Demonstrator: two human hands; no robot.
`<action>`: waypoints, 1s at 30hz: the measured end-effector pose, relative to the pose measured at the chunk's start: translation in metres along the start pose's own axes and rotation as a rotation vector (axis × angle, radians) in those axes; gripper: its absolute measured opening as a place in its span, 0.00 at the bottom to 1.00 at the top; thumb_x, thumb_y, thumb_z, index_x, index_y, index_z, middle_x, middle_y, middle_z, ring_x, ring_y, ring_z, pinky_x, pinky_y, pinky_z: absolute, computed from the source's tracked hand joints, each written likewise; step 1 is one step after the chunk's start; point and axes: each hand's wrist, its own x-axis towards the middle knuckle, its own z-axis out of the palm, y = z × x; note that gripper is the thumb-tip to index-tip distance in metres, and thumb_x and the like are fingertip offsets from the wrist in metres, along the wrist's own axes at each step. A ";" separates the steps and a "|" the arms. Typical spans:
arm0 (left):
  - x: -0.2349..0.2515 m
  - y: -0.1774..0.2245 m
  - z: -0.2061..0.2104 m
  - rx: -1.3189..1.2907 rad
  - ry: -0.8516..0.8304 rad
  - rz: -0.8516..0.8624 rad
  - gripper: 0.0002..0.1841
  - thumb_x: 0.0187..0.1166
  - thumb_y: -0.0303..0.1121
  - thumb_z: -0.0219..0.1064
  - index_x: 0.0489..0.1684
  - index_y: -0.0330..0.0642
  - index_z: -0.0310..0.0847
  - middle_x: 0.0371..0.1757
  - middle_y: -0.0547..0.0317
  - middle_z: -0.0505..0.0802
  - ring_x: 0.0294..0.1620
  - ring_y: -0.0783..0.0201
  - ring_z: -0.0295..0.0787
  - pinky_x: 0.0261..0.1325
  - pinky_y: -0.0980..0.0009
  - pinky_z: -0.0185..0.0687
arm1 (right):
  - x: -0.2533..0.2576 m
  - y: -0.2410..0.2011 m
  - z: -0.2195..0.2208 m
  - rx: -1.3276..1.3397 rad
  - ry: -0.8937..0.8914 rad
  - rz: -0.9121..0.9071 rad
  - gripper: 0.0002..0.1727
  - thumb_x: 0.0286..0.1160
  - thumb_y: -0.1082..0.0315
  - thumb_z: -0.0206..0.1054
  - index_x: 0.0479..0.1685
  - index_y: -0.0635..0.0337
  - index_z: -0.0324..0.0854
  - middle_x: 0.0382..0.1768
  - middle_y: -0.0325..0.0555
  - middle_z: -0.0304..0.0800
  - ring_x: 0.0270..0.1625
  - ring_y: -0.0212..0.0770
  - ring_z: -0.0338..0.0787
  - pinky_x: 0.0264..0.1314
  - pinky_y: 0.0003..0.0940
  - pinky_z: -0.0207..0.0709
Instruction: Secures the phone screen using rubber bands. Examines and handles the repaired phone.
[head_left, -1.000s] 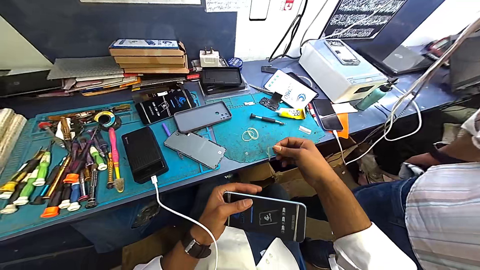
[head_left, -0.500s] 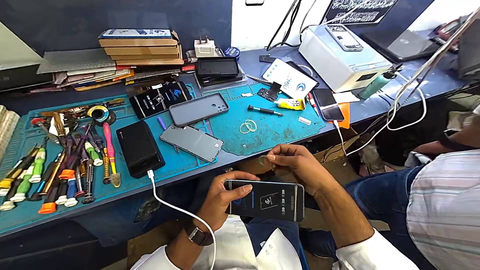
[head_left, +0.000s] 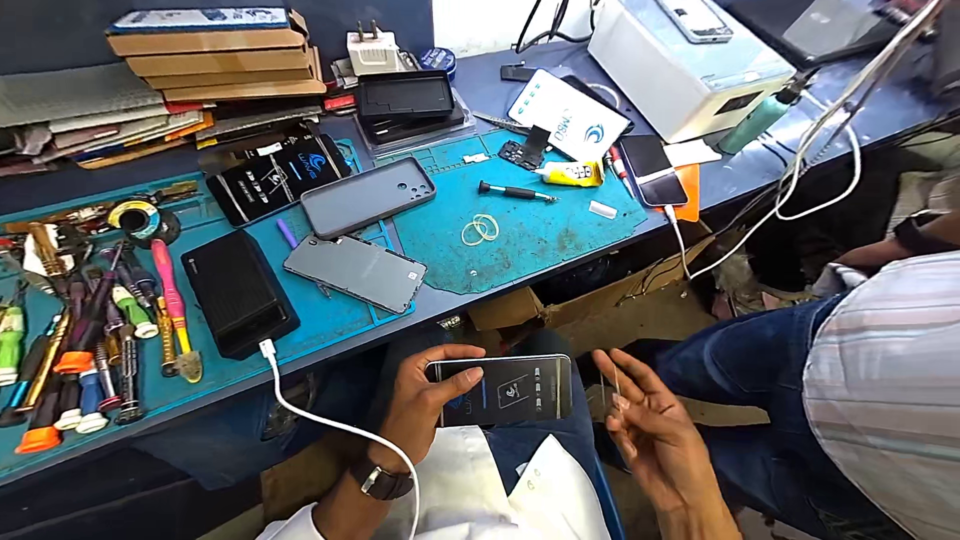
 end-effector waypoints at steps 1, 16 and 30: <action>0.001 0.001 0.001 -0.032 0.003 -0.052 0.15 0.72 0.29 0.75 0.55 0.38 0.91 0.49 0.41 0.94 0.47 0.54 0.93 0.50 0.60 0.92 | -0.007 0.004 -0.001 -0.037 0.037 -0.021 0.26 0.74 0.80 0.62 0.74 0.56 0.75 0.68 0.58 0.88 0.22 0.29 0.88 0.17 0.17 0.77; -0.013 0.003 0.011 -0.353 -0.195 -0.403 0.17 0.71 0.31 0.75 0.56 0.35 0.86 0.48 0.39 0.94 0.48 0.53 0.96 0.55 0.56 0.93 | -0.001 0.003 0.032 -0.819 -0.599 -0.243 0.68 0.44 0.45 0.91 0.92 0.45 0.48 0.87 0.42 0.66 0.87 0.42 0.68 0.87 0.43 0.72; 0.001 0.037 0.017 0.491 -1.060 -0.101 0.10 0.76 0.33 0.75 0.45 0.35 0.89 0.35 0.61 0.93 0.37 0.75 0.88 0.43 0.75 0.85 | -0.022 0.010 0.027 -1.062 -0.686 -0.408 0.55 0.62 0.37 0.78 0.89 0.51 0.59 0.88 0.48 0.64 0.89 0.47 0.65 0.90 0.54 0.65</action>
